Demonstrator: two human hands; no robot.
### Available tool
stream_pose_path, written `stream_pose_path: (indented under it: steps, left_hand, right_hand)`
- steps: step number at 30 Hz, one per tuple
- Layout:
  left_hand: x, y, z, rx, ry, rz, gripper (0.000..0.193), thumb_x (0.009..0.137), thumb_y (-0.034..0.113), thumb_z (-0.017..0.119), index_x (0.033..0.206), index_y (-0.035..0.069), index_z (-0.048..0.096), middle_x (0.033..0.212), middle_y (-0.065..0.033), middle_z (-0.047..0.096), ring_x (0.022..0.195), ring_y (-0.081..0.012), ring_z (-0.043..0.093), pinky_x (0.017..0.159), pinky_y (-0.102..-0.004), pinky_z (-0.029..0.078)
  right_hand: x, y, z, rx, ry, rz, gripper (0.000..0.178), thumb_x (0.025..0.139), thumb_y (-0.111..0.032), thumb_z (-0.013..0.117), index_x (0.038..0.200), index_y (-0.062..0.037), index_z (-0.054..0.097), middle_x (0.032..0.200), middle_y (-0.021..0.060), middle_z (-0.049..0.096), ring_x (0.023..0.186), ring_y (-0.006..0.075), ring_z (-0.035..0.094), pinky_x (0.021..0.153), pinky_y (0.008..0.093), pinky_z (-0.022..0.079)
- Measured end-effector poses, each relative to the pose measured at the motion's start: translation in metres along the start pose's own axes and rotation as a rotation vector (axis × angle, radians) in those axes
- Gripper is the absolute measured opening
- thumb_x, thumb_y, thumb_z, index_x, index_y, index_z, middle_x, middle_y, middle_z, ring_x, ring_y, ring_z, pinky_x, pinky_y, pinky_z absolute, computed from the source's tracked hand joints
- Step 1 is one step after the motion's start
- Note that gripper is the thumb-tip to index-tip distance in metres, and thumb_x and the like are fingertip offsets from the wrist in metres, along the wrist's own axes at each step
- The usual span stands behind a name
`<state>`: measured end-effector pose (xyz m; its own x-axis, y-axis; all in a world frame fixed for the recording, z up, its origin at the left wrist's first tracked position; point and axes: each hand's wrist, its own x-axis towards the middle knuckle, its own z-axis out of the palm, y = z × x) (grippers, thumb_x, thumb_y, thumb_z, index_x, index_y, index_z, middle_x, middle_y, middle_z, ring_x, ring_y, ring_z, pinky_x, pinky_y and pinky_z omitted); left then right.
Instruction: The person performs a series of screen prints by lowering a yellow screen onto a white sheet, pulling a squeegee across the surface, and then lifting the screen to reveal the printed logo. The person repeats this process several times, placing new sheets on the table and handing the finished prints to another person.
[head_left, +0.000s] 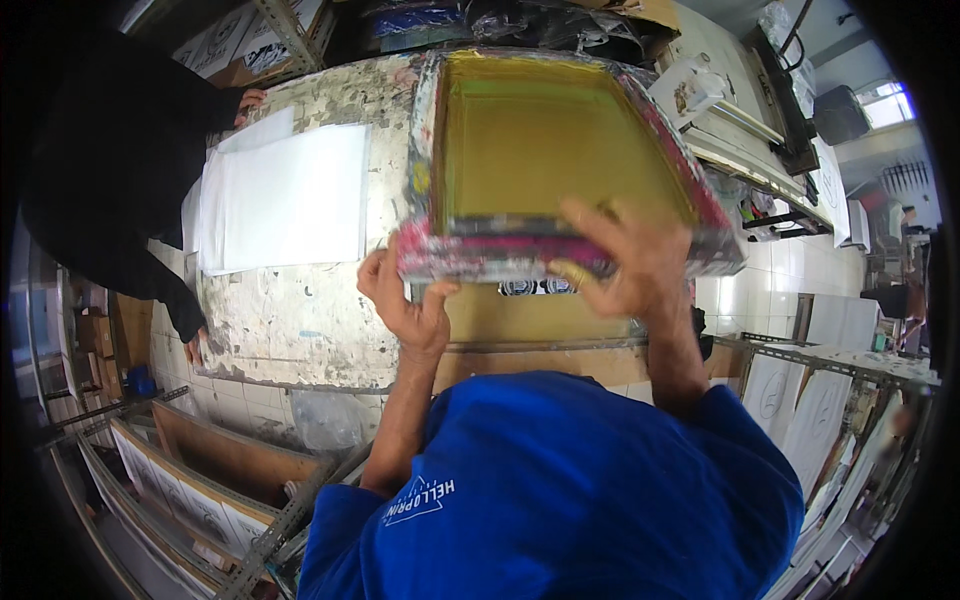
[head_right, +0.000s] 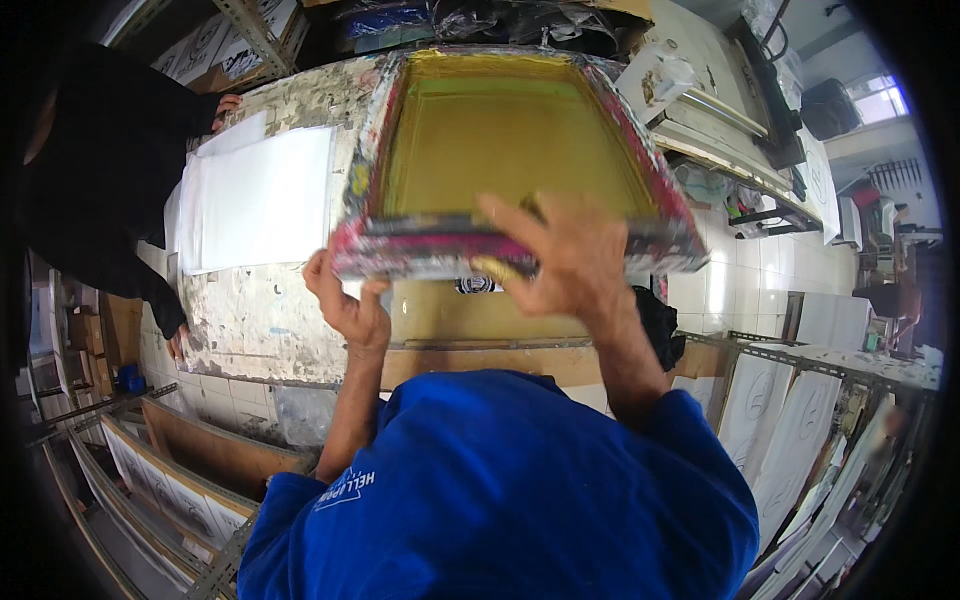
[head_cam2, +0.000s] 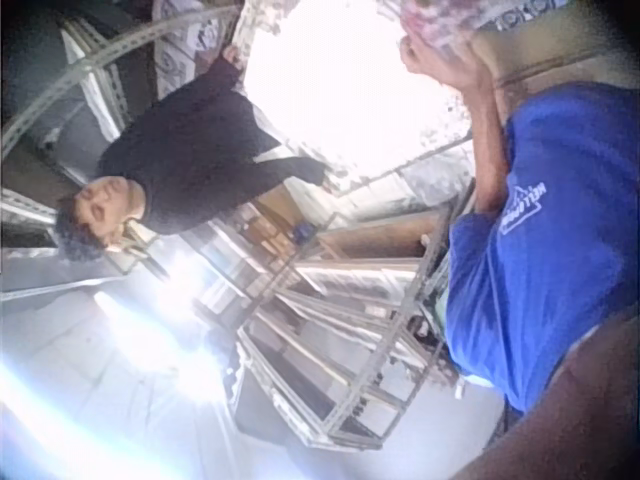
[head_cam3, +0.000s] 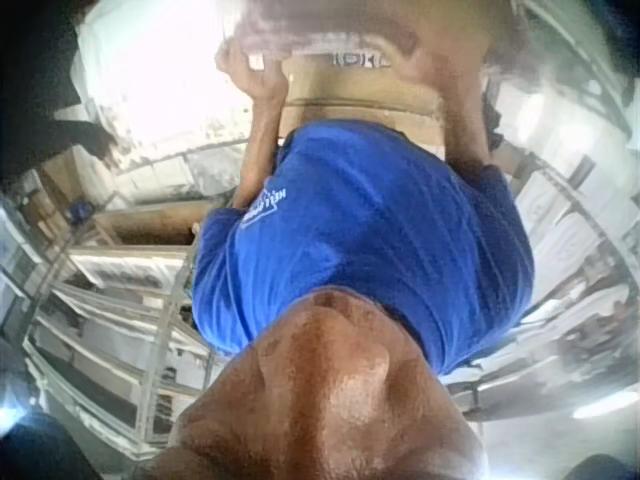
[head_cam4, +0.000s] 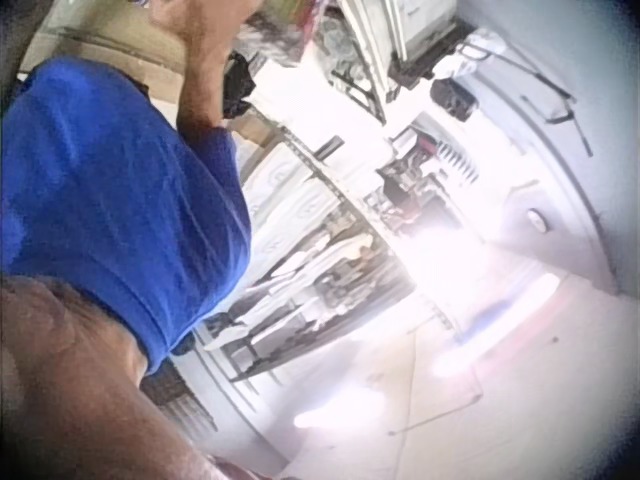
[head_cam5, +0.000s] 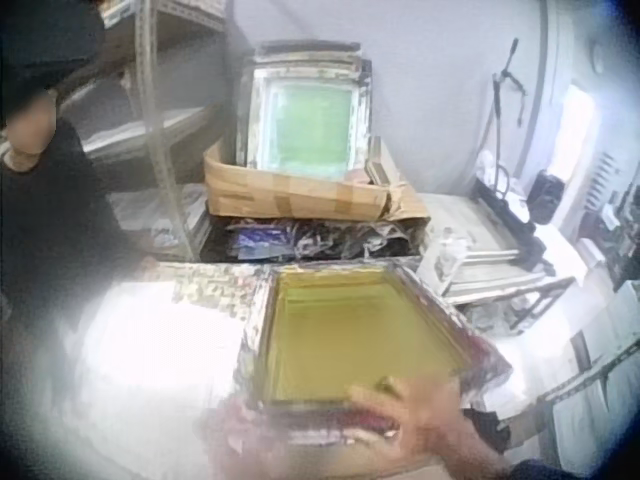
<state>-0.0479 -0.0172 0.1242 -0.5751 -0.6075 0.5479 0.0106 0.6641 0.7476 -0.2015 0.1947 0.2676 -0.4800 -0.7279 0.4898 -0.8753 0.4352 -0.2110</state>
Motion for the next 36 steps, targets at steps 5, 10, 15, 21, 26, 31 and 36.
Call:
stream_pose_path:
  steps: [5,10,15,21,26,31,36]
  left_hand:
    - [0.089,0.015,0.008,-0.428,-0.003,-0.028,0.065,0.092,0.025,0.076,0.145,-0.003,0.049,0.124,-0.0138,0.062,0.110,-0.0225,0.060,0.103,-0.0370,0.044]
    - [0.022,-0.065,0.048,0.233,-0.237,-0.498,0.060,0.082,0.037,0.086,0.125,0.001,0.062,0.111,-0.0123,0.066,0.104,-0.0294,0.062,0.088,-0.0441,0.050]
    - [-0.036,-0.075,0.074,0.540,-0.425,-0.349,0.039,0.079,0.029,0.085,0.101,0.002,0.067,0.122,-0.0159,0.057,0.111,-0.0377,0.055,0.087,-0.0472,0.049]
    - [-0.039,-0.074,0.087,0.204,-0.361,-0.421,0.027,0.083,0.008,0.079,0.102,0.001,0.061,0.086,-0.0136,0.062,0.080,-0.0301,0.060,0.075,-0.0403,0.049]
    - [-0.003,-0.016,0.078,-0.104,-0.304,-0.539,0.047,0.086,-0.007,0.070,0.124,0.002,0.044,0.065,-0.0052,0.055,0.055,-0.0150,0.050,0.057,-0.0280,0.042]
    - [0.031,-0.022,0.060,-0.316,-0.164,-0.551,0.047,0.087,-0.009,0.068,0.126,0.005,0.044,0.071,-0.0022,0.059,0.062,-0.0083,0.051,0.059,-0.0250,0.040]
    - [0.043,-0.059,-0.005,-0.419,-0.004,-0.650,0.058,0.088,-0.007,0.073,0.137,0.003,0.042,0.088,-0.0109,0.072,0.079,-0.0115,0.064,0.073,-0.0228,0.047]
  right_hand:
    - [0.104,0.050,-0.039,0.074,0.125,-0.129,0.054,0.070,-0.046,0.089,0.115,-0.0171,0.077,0.096,0.0113,0.077,0.083,0.0308,0.074,0.073,0.0385,0.058]
    - [0.175,0.043,-0.092,0.129,-0.250,0.085,0.063,0.075,-0.053,0.084,0.110,-0.0019,0.077,0.093,0.0154,0.078,0.079,0.0267,0.073,0.074,0.0379,0.058]
    - [0.175,0.065,-0.074,0.062,0.049,0.003,0.060,0.076,-0.049,0.085,0.112,-0.0023,0.077,0.106,0.0174,0.078,0.095,0.0290,0.073,0.086,0.0389,0.057]
    - [0.181,0.067,-0.075,0.099,0.006,0.004,0.059,0.077,-0.047,0.085,0.114,-0.0015,0.077,0.107,0.0181,0.077,0.094,0.0304,0.073,0.089,0.0386,0.057]
    - [0.179,0.061,-0.075,0.049,0.012,0.032,0.058,0.078,-0.048,0.084,0.114,-0.0030,0.077,0.106,0.0178,0.078,0.095,0.0298,0.073,0.088,0.0379,0.057]
    - [0.184,0.068,-0.077,0.115,-0.011,0.002,0.057,0.078,-0.048,0.084,0.114,-0.0044,0.078,0.107,0.0174,0.077,0.095,0.0286,0.073,0.087,0.0374,0.057]
    - [0.187,0.063,-0.075,0.094,-0.019,0.055,0.053,0.078,-0.042,0.086,0.115,-0.0044,0.077,0.107,0.0170,0.078,0.095,0.0272,0.073,0.088,0.0375,0.056]
